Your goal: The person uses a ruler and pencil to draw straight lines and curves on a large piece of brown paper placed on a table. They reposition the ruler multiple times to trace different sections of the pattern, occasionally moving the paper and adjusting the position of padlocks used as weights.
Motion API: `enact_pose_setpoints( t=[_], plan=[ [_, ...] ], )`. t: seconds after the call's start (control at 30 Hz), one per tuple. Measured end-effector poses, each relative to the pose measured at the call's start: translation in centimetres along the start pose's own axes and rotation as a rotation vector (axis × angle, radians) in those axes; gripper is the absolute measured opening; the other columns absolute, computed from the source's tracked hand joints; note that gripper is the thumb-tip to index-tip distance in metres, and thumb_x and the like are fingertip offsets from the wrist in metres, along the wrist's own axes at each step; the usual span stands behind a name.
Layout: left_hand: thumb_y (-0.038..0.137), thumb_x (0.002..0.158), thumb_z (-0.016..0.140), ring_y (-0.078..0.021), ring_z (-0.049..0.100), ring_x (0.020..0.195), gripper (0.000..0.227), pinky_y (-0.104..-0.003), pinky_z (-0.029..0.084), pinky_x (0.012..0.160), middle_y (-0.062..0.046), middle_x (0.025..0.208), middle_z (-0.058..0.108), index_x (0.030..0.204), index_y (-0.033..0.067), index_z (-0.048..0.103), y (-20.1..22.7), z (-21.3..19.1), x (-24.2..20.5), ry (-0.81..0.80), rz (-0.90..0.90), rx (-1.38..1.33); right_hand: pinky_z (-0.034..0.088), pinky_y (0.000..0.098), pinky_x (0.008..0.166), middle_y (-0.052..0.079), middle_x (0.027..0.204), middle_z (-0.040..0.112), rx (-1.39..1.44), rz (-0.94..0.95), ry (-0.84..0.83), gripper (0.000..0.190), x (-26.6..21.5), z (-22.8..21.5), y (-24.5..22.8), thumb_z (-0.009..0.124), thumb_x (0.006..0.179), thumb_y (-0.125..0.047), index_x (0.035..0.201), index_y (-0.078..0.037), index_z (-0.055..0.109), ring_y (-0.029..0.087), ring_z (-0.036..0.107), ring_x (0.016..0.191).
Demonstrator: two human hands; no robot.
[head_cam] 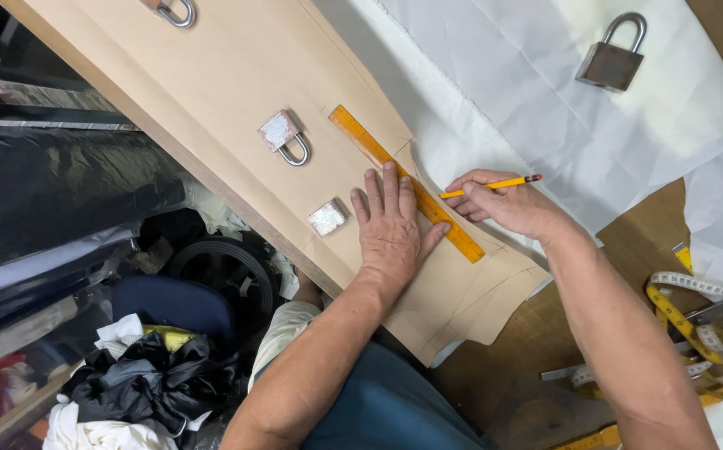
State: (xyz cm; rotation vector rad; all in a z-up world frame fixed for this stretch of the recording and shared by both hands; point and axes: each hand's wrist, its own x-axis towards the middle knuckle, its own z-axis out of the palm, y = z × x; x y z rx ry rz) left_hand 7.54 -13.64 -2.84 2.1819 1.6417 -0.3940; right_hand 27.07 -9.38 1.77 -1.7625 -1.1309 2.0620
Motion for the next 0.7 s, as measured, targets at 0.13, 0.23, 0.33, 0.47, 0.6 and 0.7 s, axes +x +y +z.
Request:
enact_pose_setpoints(
  t=[0.13,0.23,0.33,0.47,0.6,0.7],
  plan=[
    [0.080,0.090,0.049,-0.0521,0.013,0.153,0.100,-0.073,0.016,0.118,-0.027,0.165,0.015,0.152,0.0025,0.036,0.2,-0.1,0.0,-0.019,-0.007,-0.016,0.057,0.0520,0.096,0.031,0.122,0.069,-0.057,-0.001,-0.026,0.038,0.1,-0.3,-0.7,0.047,0.102,-0.020,0.127,0.000,0.068,0.046,0.069,0.115],
    [0.079,0.090,0.050,-0.0528,0.013,0.152,0.100,-0.073,0.017,0.118,-0.027,0.166,0.014,0.153,0.0023,0.036,0.3,-0.1,0.2,-0.015,-0.017,-0.019,0.057,0.0527,0.097,0.033,0.119,0.070,-0.058,-0.010,-0.034,0.038,0.4,-1.0,0.4,0.046,0.101,-0.018,0.125,0.003,0.068,0.046,0.069,0.113],
    [0.080,0.089,0.049,-0.0549,0.010,0.152,0.102,-0.074,0.016,0.117,-0.027,0.166,0.012,0.153,0.0020,0.035,0.7,0.1,0.1,-0.042,-0.042,-0.035,0.056,0.0537,0.096,0.032,0.121,0.070,0.057,-0.006,-0.035,0.040,0.5,-1.3,1.4,0.045,0.102,-0.021,0.126,0.002,0.067,0.044,0.069,0.114],
    [0.081,0.088,0.049,-0.0569,0.009,0.152,0.104,-0.074,0.016,0.117,-0.027,0.166,0.010,0.152,0.0006,0.036,1.3,0.1,-0.1,-0.031,-0.062,-0.036,0.057,0.0527,0.095,0.032,0.122,0.069,0.006,-0.007,-0.044,0.039,0.4,-1.5,0.8,0.045,0.103,-0.020,0.127,0.001,0.068,0.045,0.069,0.113],
    [0.081,0.089,0.047,-0.0573,0.007,0.152,0.103,-0.074,0.015,0.118,-0.027,0.167,0.009,0.152,0.0000,0.035,1.5,0.5,0.1,-0.043,-0.072,-0.042,0.058,0.0507,0.094,0.031,0.122,0.070,-0.020,-0.001,-0.067,0.038,0.5,-1.6,0.3,0.047,0.102,-0.020,0.126,0.001,0.069,0.043,0.071,0.110],
    [0.080,0.089,0.049,-0.0590,0.008,0.151,0.103,-0.074,0.016,0.118,-0.028,0.166,0.009,0.152,-0.0012,0.034,1.4,0.6,0.0,-0.037,-0.066,-0.044,0.058,0.0520,0.093,0.033,0.120,0.070,-0.013,0.007,-0.069,0.037,0.6,-1.7,0.1,0.047,0.102,-0.019,0.124,0.002,0.069,0.045,0.071,0.110]
  ],
)
